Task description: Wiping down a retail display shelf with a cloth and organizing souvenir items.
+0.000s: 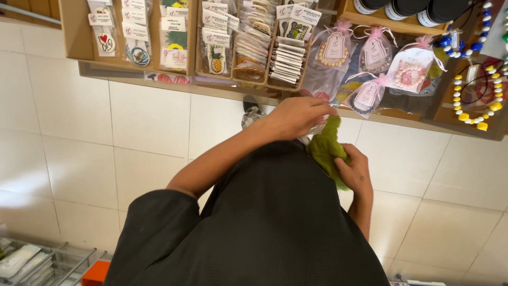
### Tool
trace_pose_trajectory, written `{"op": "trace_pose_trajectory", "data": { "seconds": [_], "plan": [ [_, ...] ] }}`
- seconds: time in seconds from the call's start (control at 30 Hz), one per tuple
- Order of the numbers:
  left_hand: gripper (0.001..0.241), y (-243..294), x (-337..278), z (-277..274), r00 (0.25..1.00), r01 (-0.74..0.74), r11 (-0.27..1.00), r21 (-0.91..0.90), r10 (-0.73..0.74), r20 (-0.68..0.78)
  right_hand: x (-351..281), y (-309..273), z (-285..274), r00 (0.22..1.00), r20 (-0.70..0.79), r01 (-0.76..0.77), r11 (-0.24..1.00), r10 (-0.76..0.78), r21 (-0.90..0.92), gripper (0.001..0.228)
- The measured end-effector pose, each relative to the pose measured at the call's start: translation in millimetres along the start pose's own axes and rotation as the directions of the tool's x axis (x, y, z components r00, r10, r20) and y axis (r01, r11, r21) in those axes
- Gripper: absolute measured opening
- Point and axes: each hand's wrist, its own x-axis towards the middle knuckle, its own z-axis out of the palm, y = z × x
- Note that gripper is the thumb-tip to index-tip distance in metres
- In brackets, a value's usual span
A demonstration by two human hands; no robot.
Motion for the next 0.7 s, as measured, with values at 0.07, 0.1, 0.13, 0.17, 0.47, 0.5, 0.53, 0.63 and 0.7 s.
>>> {"op": "trace_pose_trajectory", "data": {
  "seconds": [0.07,0.1,0.13,0.17,0.47,0.5,0.53,0.63,0.7],
  "plan": [
    [0.025,-10,20,12,0.994,0.056,0.997,0.044,-0.059,0.093,-7,-8,-10,0.997,0.002,-0.079,0.997,0.079,-0.008,0.035],
    [0.025,-15,31,18,0.976,0.101,0.991,0.086,-0.116,0.186,-11,-12,-15,0.987,-0.003,-0.162,0.987,0.162,-0.017,0.035],
    [0.025,-26,38,27,0.976,0.1,0.991,0.089,-0.115,0.183,-12,-5,-17,0.987,-0.002,-0.158,0.987,0.158,-0.018,0.035],
    [0.027,-37,44,34,0.982,0.063,0.989,0.132,-0.085,0.167,-13,2,-19,0.987,-0.006,-0.161,0.987,0.161,-0.012,0.034],
    [0.034,-88,71,45,0.998,-0.032,0.908,0.418,0.054,-0.04,-3,11,-16,0.994,0.031,-0.108,0.994,0.108,-0.003,0.036],
    [0.041,-91,72,46,0.991,-0.056,0.876,0.479,0.107,-0.08,0,12,-15,0.995,0.033,-0.09,0.996,0.091,-0.025,0.036],
    [0.041,-84,71,44,0.991,-0.05,0.875,0.481,0.103,-0.085,0,11,-16,0.995,0.039,-0.088,0.996,0.089,-0.029,0.036],
    [0.042,-63,64,28,0.954,-0.079,0.783,0.617,0.238,-0.181,5,9,-17,0.998,0.036,-0.049,0.998,0.05,-0.029,0.035],
    [0.034,-45,45,14,0.962,-0.032,0.85,0.526,0.169,-0.215,4,10,-18,0.997,0.034,-0.07,0.996,0.072,-0.054,0.036]
  ]
}}
